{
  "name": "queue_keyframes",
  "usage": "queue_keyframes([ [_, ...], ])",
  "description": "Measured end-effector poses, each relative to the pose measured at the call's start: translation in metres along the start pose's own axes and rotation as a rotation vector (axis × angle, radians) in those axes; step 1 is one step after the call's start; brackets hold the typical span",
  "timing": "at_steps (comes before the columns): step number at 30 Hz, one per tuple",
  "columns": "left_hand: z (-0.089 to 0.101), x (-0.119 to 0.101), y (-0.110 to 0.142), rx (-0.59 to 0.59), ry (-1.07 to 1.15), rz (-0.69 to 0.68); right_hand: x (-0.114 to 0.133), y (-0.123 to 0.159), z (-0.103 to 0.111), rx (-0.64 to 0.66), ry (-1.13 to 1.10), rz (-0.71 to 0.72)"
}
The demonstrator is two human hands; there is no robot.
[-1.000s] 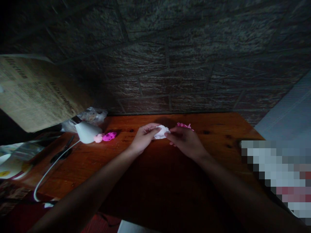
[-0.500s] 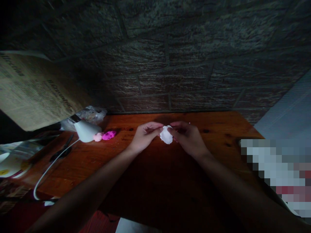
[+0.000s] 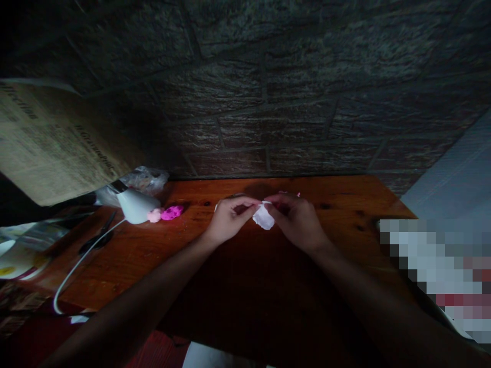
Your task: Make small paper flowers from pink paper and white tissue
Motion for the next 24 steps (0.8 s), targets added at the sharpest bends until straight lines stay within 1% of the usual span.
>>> queue_keyframes([
  [2,0.000,0.000,-0.001,0.000,-0.017,-0.007,0.000,0.000,0.001,0.027,0.066,0.040],
  [7,0.000,0.005,-0.001,0.008,0.040,0.079,0.001,-0.001,0.000,0.061,0.156,0.090],
  [12,0.001,0.006,-0.001,0.042,0.024,0.112,0.001,-0.002,-0.002,0.074,0.157,0.124],
  [17,0.004,0.009,-0.003,0.019,0.114,0.152,0.002,-0.002,-0.003,0.133,0.123,0.141],
  [19,0.004,0.009,-0.004,0.020,0.135,0.166,0.000,-0.002,-0.004,0.118,0.126,0.146],
  [22,0.006,0.010,-0.004,0.023,0.135,0.193,-0.004,-0.002,-0.005,0.054,0.140,0.152],
  [24,0.007,0.010,-0.004,0.032,0.136,0.219,-0.005,-0.001,-0.005,0.033,0.150,0.176],
])
Point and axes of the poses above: each hand's wrist, its own y-axis away from the middle knuckle, its own z-axis out of the back of the hand, x = y × z, the point moved 2 cm from there along -y, towards the middle knuckle, and after that the axes turned 7 degrees about y, right-handed, at the moved point
